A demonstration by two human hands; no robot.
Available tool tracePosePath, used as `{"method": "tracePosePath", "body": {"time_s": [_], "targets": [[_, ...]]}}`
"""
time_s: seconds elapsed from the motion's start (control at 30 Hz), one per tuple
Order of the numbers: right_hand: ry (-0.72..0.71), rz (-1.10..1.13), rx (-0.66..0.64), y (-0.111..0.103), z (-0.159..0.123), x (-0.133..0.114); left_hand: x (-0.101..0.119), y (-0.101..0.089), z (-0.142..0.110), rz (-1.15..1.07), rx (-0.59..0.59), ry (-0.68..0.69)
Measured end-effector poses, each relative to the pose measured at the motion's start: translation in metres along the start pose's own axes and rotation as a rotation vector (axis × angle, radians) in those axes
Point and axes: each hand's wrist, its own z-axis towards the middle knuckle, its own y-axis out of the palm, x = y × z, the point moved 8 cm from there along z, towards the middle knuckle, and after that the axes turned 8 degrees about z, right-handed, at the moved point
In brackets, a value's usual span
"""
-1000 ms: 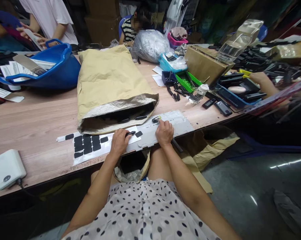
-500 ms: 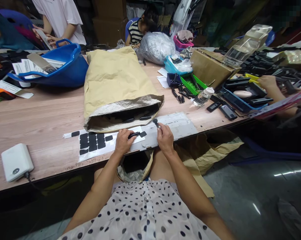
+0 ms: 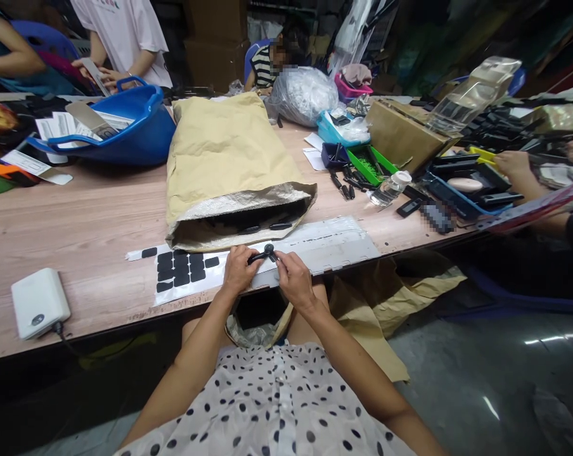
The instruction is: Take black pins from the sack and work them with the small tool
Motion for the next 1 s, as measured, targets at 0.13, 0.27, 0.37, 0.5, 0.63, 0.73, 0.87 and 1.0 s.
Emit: {"method": "tracePosePath", "body": {"time_s": [0.13, 0.27, 0.37, 0.5, 0.63, 0.73, 0.87, 1.0], "targets": [[-0.037, 0.062, 0.007, -0.001, 0.001, -0.008, 0.000, -0.001, 0.000, -0.022, -0.009, -0.012], [-0.036, 0.067, -0.061, 0.013, -0.002, -0.011, -0.002, -0.002, 0.000, -0.040, -0.019, -0.043], [-0.012, 0.055, -0.063, 0.015, -0.001, -0.005, -0.001, -0.003, 0.000, -0.043, -0.019, -0.057], [0.042, -0.012, 0.050, -0.010, 0.010, 0.017, 0.001, -0.004, -0.001, -0.033, -0.017, -0.057], [0.186, -0.266, 0.161, -0.045, 0.025, 0.061, 0.002, -0.004, -0.001, -0.016, -0.011, -0.058], [0.288, -0.414, 0.208, -0.063, 0.032, 0.093, 0.001, -0.003, -0.001, -0.008, -0.012, -0.060], [0.332, -0.506, 0.212, -0.064, 0.036, 0.114, 0.001, -0.003, -0.001, -0.005, -0.022, -0.067], [0.321, -0.570, 0.250, -0.060, 0.034, 0.111, 0.002, -0.005, -0.002, 0.002, -0.028, -0.070]]}}
